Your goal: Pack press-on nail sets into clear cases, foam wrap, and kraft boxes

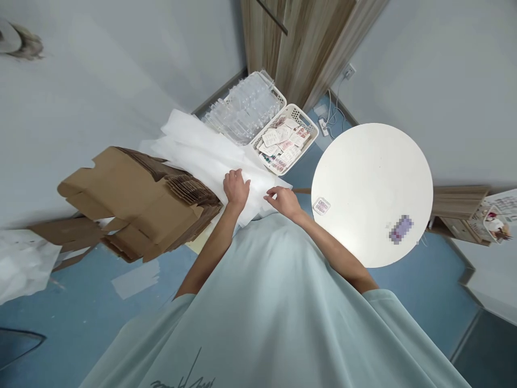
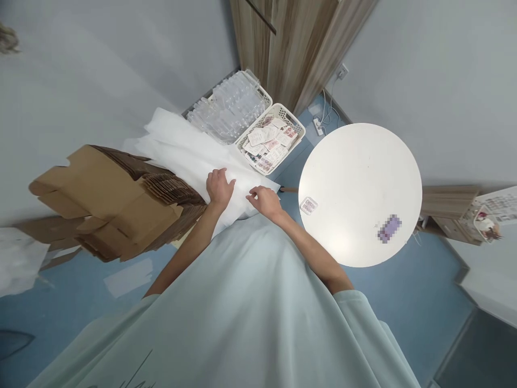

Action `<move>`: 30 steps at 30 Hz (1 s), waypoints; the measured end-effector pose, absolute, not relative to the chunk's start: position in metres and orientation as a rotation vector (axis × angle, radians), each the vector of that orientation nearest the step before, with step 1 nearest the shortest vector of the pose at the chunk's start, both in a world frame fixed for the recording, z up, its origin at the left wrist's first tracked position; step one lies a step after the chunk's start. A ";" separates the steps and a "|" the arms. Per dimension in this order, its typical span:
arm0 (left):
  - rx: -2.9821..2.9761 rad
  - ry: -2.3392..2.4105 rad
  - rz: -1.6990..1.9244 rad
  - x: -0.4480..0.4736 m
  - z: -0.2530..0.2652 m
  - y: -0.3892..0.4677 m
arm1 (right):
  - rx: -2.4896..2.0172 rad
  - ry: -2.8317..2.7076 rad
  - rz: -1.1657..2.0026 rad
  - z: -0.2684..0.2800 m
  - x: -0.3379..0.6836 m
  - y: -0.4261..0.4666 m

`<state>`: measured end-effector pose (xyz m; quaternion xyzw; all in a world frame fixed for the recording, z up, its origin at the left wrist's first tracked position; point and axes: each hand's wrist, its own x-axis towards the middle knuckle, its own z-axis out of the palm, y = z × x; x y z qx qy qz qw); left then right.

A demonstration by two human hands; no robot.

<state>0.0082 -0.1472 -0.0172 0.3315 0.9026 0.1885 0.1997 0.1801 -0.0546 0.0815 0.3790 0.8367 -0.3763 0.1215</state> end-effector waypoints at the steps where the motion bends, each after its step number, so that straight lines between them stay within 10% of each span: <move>1: 0.958 2.512 0.487 0.008 -0.018 -0.148 | 1.114 2.438 -1.091 0.081 0.182 -0.055; 30: 1.224 1.882 1.361 0.114 0.141 -0.095 | 1.675 2.644 -1.899 0.140 0.285 0.004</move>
